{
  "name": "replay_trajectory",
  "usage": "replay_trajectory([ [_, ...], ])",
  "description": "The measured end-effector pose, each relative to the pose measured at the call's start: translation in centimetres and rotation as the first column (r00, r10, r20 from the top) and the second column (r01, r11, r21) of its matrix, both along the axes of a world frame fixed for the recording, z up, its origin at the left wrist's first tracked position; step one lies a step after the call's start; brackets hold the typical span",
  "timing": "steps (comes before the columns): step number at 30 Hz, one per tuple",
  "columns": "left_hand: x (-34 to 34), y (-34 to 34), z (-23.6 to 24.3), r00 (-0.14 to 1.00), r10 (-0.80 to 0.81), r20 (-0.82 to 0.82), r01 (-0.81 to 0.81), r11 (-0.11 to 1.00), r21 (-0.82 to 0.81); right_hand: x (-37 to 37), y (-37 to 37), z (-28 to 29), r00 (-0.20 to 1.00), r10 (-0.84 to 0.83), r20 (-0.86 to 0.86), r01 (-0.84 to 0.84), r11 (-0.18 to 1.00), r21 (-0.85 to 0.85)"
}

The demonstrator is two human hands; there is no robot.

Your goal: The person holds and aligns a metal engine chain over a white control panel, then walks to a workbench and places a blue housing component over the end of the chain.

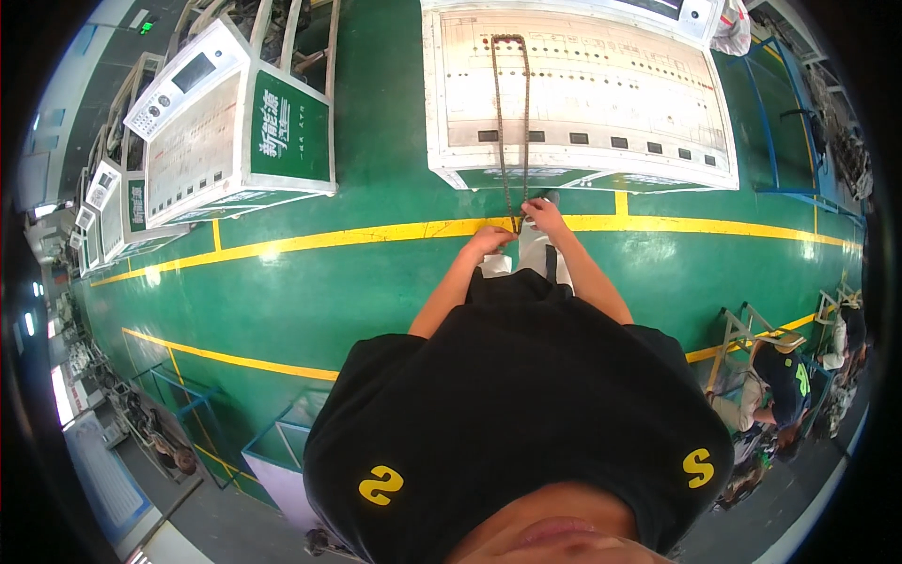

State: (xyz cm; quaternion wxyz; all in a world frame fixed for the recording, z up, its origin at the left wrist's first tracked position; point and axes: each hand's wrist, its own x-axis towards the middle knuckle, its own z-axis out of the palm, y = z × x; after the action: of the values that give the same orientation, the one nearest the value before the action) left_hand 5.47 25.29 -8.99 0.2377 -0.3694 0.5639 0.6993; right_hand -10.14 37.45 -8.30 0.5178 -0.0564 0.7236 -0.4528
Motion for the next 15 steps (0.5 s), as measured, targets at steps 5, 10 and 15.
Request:
replay_trajectory([
  [5,-0.5,0.1,-1.6,0.976,0.216,-0.015,-0.216,0.973,-0.083,2.1,2.0,-0.6,0.992,0.099,-0.075,-0.096,0.994,0.053],
  [10,-3.4,-0.1,1.7,0.960,0.153,-0.235,-0.265,0.770,-0.581,4.5,3.1,-1.9,0.994,0.104,-0.023,-0.103,0.994,0.040],
  [15,-7.3,0.9,6.8,0.937,-0.322,-0.136,-0.009,0.367,-0.930,4.9,2.9,-0.6,0.990,0.137,-0.018,-0.137,0.991,-0.003],
])
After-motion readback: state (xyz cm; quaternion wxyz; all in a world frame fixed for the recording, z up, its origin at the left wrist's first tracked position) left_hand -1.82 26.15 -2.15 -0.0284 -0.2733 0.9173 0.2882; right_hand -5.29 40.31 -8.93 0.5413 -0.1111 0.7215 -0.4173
